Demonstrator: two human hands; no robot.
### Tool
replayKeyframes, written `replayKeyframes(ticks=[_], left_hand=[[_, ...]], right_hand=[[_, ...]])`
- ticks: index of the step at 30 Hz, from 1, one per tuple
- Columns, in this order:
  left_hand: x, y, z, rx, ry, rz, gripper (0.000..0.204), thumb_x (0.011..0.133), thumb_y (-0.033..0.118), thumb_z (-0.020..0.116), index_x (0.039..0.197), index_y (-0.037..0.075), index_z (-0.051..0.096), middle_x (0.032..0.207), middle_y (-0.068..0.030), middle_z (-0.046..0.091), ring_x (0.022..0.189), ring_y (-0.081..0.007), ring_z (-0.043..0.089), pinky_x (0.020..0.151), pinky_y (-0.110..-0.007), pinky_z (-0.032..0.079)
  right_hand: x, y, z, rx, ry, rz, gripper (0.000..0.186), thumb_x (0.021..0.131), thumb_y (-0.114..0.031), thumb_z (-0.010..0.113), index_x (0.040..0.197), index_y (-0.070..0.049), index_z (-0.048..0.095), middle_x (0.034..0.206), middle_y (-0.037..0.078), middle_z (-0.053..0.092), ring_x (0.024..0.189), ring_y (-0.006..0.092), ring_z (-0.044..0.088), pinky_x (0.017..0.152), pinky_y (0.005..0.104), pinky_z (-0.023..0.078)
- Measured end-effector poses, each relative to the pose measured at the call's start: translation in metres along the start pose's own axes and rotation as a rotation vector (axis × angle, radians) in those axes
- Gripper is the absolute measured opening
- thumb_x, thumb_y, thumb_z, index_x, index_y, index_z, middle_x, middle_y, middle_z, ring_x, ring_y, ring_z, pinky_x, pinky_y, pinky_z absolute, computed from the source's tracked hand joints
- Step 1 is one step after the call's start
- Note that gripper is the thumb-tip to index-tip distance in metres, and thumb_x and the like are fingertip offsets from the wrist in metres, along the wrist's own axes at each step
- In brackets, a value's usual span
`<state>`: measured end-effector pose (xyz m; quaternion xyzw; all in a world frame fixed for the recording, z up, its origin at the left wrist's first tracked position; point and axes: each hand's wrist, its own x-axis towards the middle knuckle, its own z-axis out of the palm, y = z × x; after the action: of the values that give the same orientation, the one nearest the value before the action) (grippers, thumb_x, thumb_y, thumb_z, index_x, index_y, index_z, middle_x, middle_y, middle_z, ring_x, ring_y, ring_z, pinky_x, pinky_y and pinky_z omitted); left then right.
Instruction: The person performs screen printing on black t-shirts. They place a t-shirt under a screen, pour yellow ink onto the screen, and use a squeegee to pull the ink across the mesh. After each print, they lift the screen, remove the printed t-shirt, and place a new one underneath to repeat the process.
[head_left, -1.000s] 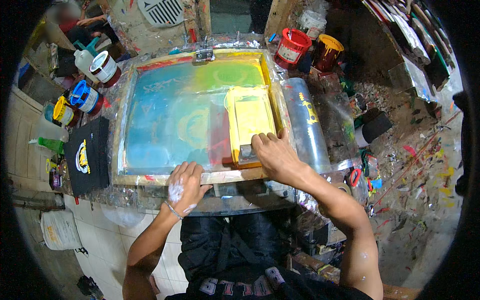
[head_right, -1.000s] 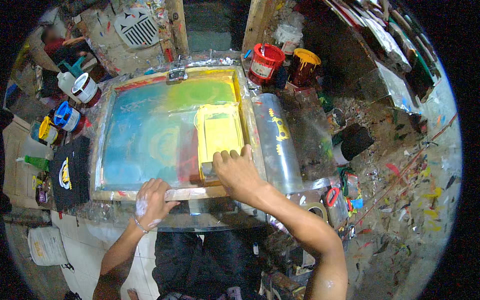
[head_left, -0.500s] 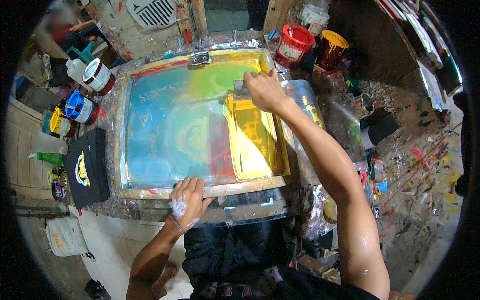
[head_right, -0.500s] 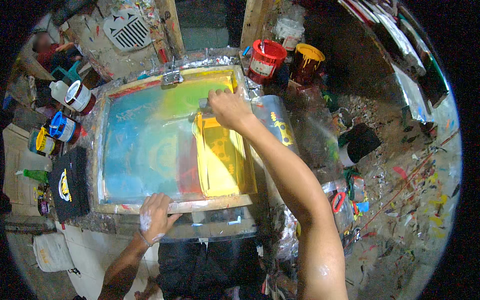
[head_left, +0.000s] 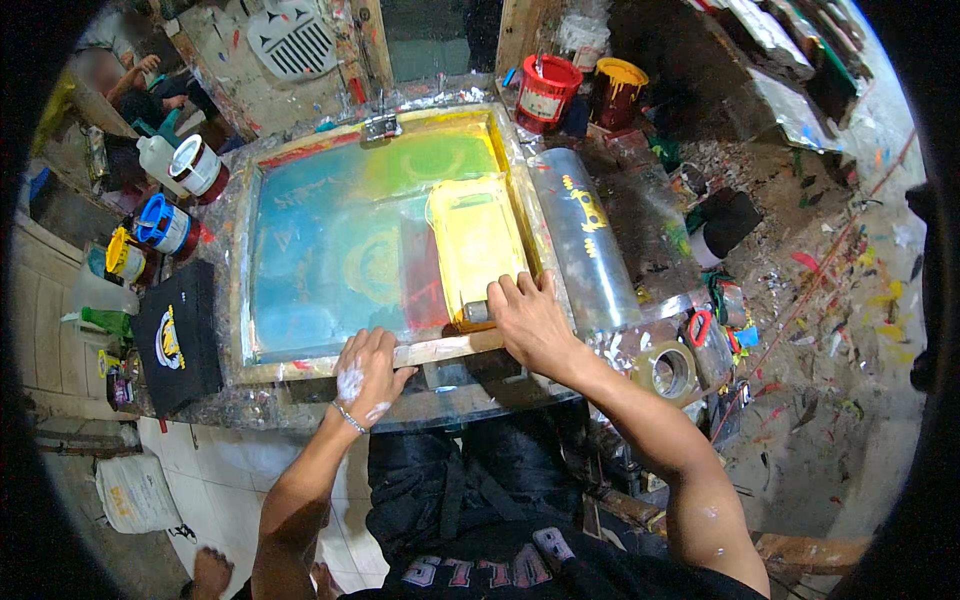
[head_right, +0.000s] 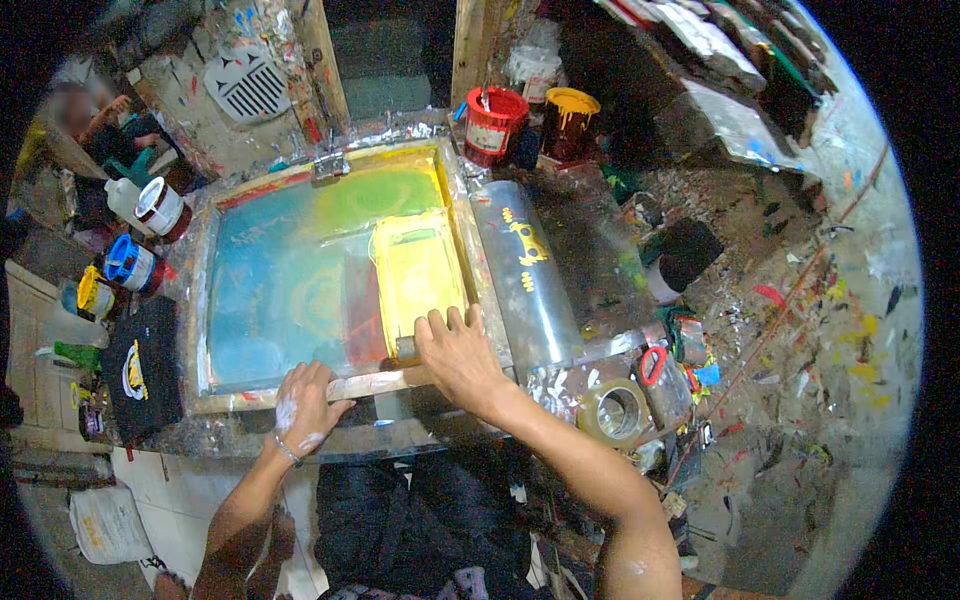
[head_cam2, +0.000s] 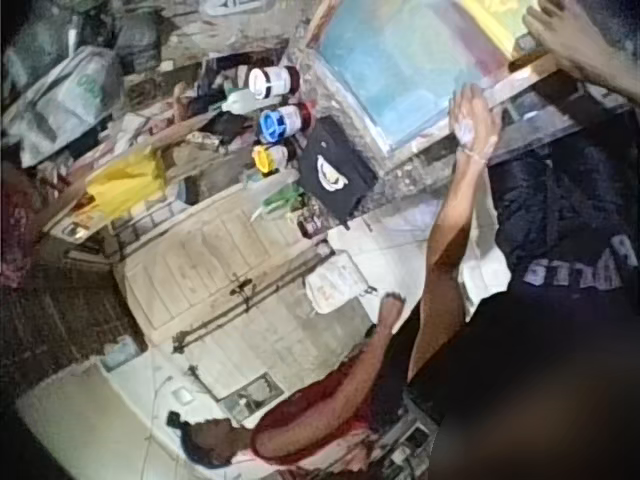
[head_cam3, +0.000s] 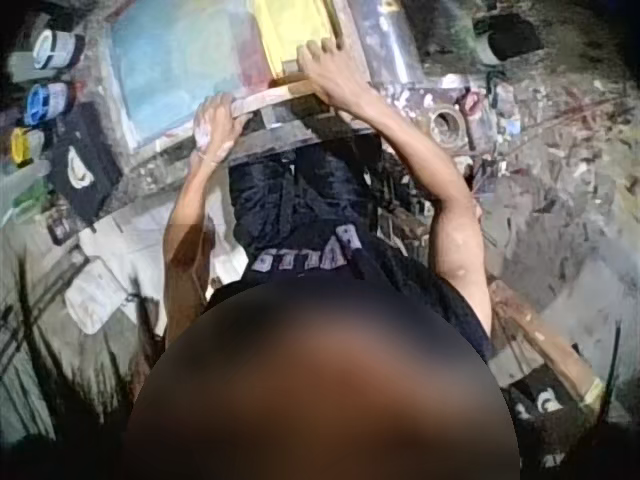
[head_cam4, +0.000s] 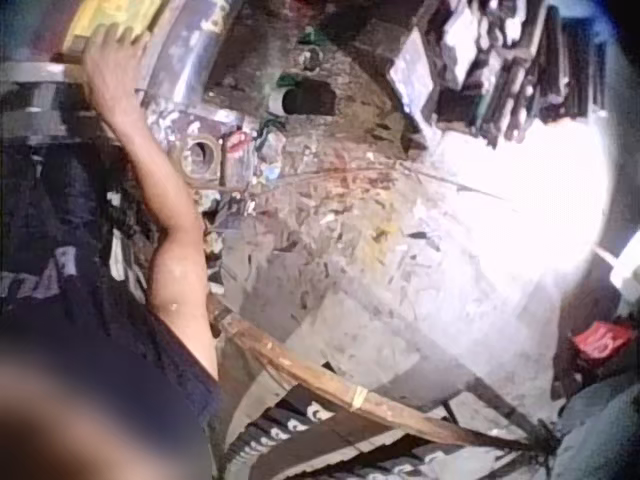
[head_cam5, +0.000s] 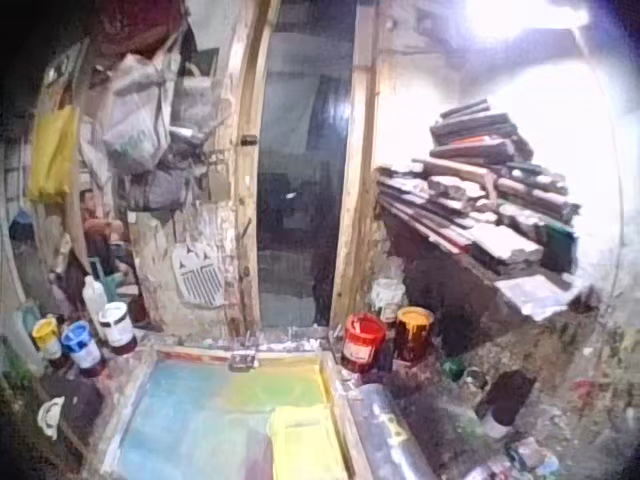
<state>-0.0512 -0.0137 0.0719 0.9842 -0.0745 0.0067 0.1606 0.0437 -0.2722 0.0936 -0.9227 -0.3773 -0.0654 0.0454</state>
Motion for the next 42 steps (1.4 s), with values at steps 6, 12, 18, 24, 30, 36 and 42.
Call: replayKeyframes(ticks=[6, 12, 18, 24, 30, 36, 42], left_hand=[[0.008, 0.009, -0.045, -0.051, 0.019, -0.001, 0.042, 0.066, 0.025, 0.091, 0.092, 0.002, 0.067, 0.092, -0.0148, 0.063, 0.093, -0.0357, 0.061, 0.083, -0.045, 0.049], [0.035, 0.012, -0.137, -0.300, 0.191, 0.093, 0.041, 0.064, 0.027, 0.094, 0.087, -0.001, 0.074, 0.085, -0.0167, 0.069, 0.080, -0.0334, 0.067, 0.073, -0.041, 0.052], [0.060, 0.028, -0.188, -0.396, 0.169, -0.073, 0.042, 0.064, 0.021, 0.096, 0.089, -0.003, 0.073, 0.079, -0.0093, 0.073, 0.073, -0.0130, 0.065, 0.072, -0.031, 0.054], [0.056, 0.031, -0.158, -0.065, 0.986, 0.159, 0.030, 0.074, 0.013, 0.090, 0.095, 0.002, 0.072, 0.084, -0.0091, 0.070, 0.076, -0.0226, 0.065, 0.071, -0.035, 0.053], [0.092, 0.151, 0.038, -0.618, 0.156, 0.122, 0.047, 0.095, 0.021, 0.069, 0.134, -0.001, 0.057, 0.133, -0.0269, 0.060, 0.133, -0.0418, 0.053, 0.114, -0.045, 0.042], [0.096, 0.119, 0.074, -0.448, 0.233, 0.285, 0.039, 0.091, 0.031, 0.071, 0.120, 0.005, 0.069, 0.112, -0.0132, 0.065, 0.113, -0.0343, 0.060, 0.098, -0.047, 0.047], [0.080, 0.035, 0.071, -0.012, 0.087, 0.283, 0.027, 0.084, 0.025, 0.074, 0.108, 0.012, 0.077, 0.095, -0.0062, 0.062, 0.099, -0.0274, 0.058, 0.085, -0.044, 0.045]], right_hand=[[0.001, -0.005, -0.034, 0.011, 0.097, 0.000, 0.039, 0.085, -0.033, 0.072, 0.099, 0.001, 0.059, 0.097, 0.018, 0.061, 0.097, 0.0348, 0.062, 0.090, 0.0536, 0.043], [0.036, 0.011, -0.100, -0.044, 0.464, -0.066, 0.061, 0.083, -0.061, 0.069, 0.082, -0.001, 0.059, 0.082, 0.016, 0.061, 0.079, 0.0328, 0.063, 0.083, 0.0477, 0.042], [0.066, 0.024, -0.133, -0.076, 0.679, -0.146, 0.057, 0.083, -0.058, 0.073, 0.077, -0.005, 0.054, 0.069, 0.012, 0.058, 0.065, 0.0289, 0.058, 0.073, 0.0419, 0.039], [0.112, 0.051, -0.173, -0.141, 0.682, -0.138, 0.065, 0.089, -0.065, 0.062, 0.064, -0.006, 0.060, 0.058, 0.018, 0.063, 0.057, 0.0331, 0.067, 0.068, 0.0452, 0.051], [0.157, 0.063, -0.244, 0.019, 0.512, -0.033, 0.068, 0.095, -0.051, 0.058, 0.055, 0.004, 0.062, 0.045, 0.021, 0.053, 0.044, 0.0293, 0.061, 0.053, 0.0442, 0.054], [0.187, 0.072, -0.269, 0.001, 0.575, -0.071, 0.075, 0.097, -0.055, 0.053, 0.058, 0.007, 0.065, 0.055, 0.025, 0.061, 0.053, 0.0343, 0.065, 0.063, 0.0470, 0.054], [0.194, 0.083, -0.279, 0.070, 0.488, -0.018, 0.078, 0.098, -0.057, 0.051, 0.073, 0.014, 0.070, 0.075, 0.036, 0.067, 0.078, 0.0453, 0.071, 0.083, 0.0496, 0.056]])
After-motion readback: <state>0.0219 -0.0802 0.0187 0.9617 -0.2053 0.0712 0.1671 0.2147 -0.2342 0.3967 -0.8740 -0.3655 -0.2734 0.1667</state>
